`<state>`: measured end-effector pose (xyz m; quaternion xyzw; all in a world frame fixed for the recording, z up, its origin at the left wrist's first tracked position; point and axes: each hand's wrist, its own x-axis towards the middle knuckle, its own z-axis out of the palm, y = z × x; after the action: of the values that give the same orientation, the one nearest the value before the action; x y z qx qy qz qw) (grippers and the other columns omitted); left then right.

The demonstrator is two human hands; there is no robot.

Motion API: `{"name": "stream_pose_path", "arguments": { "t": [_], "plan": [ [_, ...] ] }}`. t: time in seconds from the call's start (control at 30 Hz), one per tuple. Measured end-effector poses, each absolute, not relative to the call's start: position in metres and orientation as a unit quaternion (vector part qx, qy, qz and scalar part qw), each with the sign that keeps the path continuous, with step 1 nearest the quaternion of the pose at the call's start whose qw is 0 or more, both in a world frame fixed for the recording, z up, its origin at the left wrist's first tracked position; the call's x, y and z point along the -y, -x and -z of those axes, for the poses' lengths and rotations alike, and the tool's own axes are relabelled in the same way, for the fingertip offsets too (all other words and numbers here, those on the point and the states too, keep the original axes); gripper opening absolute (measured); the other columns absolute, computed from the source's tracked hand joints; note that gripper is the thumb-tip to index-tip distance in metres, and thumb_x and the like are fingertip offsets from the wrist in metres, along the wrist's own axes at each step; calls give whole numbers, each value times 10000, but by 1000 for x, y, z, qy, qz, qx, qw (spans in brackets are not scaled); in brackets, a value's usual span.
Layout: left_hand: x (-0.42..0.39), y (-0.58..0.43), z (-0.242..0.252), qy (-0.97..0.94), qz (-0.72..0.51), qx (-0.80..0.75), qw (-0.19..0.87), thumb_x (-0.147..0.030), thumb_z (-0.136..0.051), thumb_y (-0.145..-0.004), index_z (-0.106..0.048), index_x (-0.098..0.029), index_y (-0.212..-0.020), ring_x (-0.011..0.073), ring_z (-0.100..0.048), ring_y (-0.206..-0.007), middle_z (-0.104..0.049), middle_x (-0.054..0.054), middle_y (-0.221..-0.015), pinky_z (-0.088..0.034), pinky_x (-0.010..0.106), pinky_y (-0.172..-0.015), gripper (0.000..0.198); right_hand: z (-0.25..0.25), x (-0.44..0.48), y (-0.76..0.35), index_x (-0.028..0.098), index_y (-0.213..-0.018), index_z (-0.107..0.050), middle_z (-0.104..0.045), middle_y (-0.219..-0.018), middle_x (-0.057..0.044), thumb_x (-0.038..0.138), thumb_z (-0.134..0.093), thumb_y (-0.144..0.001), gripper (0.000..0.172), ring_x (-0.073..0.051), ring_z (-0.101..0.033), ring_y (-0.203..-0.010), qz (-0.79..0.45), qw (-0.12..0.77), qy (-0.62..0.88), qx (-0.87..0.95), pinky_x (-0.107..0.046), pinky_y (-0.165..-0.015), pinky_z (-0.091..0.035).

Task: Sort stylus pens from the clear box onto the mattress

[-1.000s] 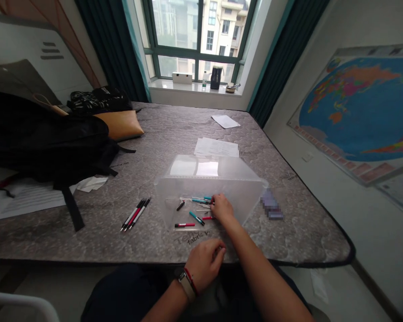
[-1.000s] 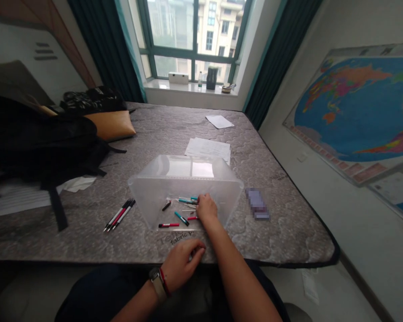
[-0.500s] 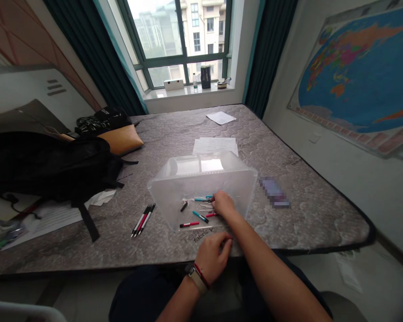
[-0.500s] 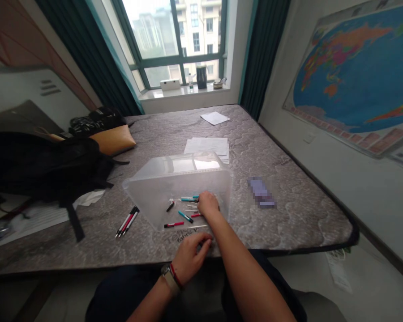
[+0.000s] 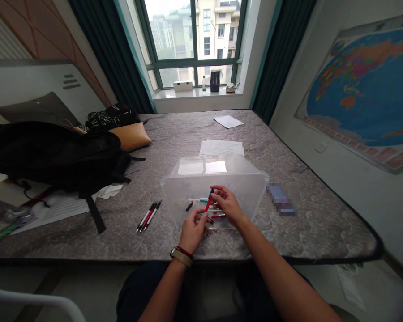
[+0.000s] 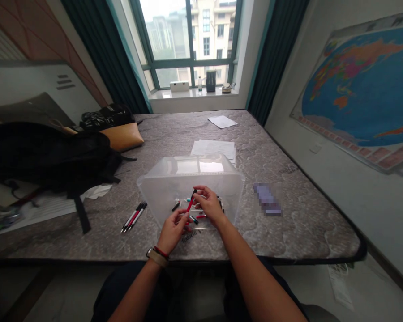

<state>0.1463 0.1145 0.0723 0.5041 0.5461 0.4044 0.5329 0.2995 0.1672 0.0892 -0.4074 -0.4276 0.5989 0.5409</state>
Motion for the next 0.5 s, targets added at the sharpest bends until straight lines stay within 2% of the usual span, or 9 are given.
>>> {"name": "stream_pose_path", "arguments": {
  "t": [0.13, 0.23, 0.33, 0.4, 0.5],
  "plan": [
    [-114, -144, -76, -515, -444, -507, 530, -466, -640, -818, -573, -154, -1200, 148, -671, -638, -709, 57, -853, -520, 237, -578, 498, -86, -164, -298, 198, -932, -601, -651, -772, 7, 429, -736, -725, 339, -147, -653, -677, -621, 506, 414, 431, -231, -560, -485],
    [-112, -145, -78, -510, -494, -514, 482, -481, -576, -866, -605, -158, -1179, 143, -658, -655, -704, 64, -891, -521, 241, -594, 450, -86, -161, -299, 183, -859, -595, -678, -768, -10, 437, -730, -744, 309, -143, -648, -671, -644, 455, 397, 470, -237, -586, -486],
    [-111, -143, -83, -505, -513, -534, 444, -494, -513, -902, -606, -175, -1205, 130, -618, -624, -691, 54, -888, -501, 237, -574, 449, -86, -158, -298, 186, -864, -602, -695, -809, -19, 446, -724, -754, 308, -132, -638, -672, -657, 402, 396, 500, -234, -599, -486],
    [-112, -140, -86, -514, -515, -536, 428, -488, -490, -915, -624, -194, -1180, 133, -609, -660, -678, 55, -925, -503, 238, -594, 417, -83, -159, -296, 183, -860, -614, -695, -793, -21, 469, -705, -765, 315, -129, -628, -645, -636, 385, 413, 525, -235, -589, -485],
    [-115, -137, -88, -538, -520, -519, 413, -446, -505, -912, -662, -201, -1061, 167, -621, -843, -656, 70, -1025, -517, 250, -687, 327, -76, -163, -293, 176, -834, -635, -686, -748, -25, 517, -639, -802, 343, -130, -615, -606, -544, 427, 466, 552, -237, -572, -484]
  ]
}}
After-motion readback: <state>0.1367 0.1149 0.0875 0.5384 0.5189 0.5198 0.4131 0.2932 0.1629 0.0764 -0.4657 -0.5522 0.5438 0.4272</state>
